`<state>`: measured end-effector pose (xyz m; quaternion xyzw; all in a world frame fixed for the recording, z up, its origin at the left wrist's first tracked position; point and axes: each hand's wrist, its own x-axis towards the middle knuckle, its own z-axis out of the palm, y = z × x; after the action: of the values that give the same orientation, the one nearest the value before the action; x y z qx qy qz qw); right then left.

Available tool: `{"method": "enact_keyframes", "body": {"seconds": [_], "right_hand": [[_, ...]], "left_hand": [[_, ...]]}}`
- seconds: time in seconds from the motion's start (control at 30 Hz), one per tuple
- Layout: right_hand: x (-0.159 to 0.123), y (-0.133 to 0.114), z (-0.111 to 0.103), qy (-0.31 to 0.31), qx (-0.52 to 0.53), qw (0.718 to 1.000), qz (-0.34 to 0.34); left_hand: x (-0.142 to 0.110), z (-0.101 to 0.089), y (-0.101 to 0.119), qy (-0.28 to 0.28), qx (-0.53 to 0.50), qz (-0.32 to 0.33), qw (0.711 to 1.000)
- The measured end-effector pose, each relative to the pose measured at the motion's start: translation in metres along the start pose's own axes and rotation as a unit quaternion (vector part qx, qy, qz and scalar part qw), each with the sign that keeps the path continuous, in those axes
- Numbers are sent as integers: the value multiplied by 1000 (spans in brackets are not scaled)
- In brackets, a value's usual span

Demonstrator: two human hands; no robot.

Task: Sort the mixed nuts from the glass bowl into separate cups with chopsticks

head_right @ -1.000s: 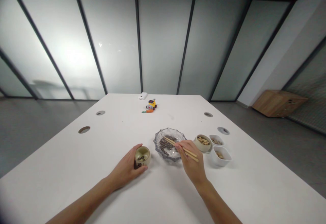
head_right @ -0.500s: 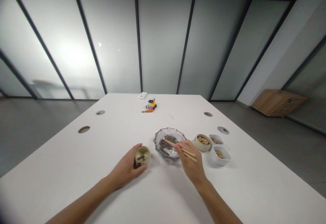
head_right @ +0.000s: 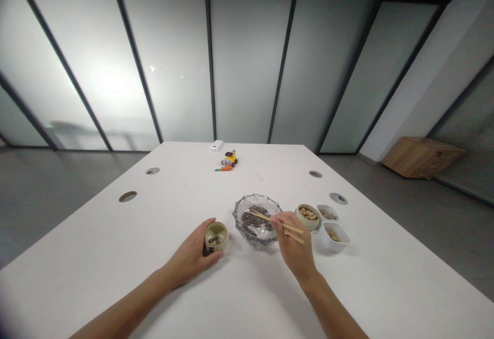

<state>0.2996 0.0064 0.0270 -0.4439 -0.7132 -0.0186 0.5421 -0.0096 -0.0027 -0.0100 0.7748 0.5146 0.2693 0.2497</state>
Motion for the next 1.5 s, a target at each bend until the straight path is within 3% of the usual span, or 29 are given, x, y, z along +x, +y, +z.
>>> {"method": "enact_keyframes", "body": {"seconds": [0.4, 0.67, 1.03, 1.5], "right_hand": [[0, -4, 1, -47, 21, 999, 17], [0, -4, 2, -23, 29, 999, 9], [-4, -3, 3, -66, 41, 996, 39], [0, -3, -1, -22, 18, 999, 20]], "left_hand": [[0, 0, -2, -3, 4, -3, 1000], [-1, 0, -3, 0, 0, 1, 1000], [-1, -1, -1, 0, 0, 4, 1000], [-1, 1, -4, 6, 4, 6, 1000]]}}
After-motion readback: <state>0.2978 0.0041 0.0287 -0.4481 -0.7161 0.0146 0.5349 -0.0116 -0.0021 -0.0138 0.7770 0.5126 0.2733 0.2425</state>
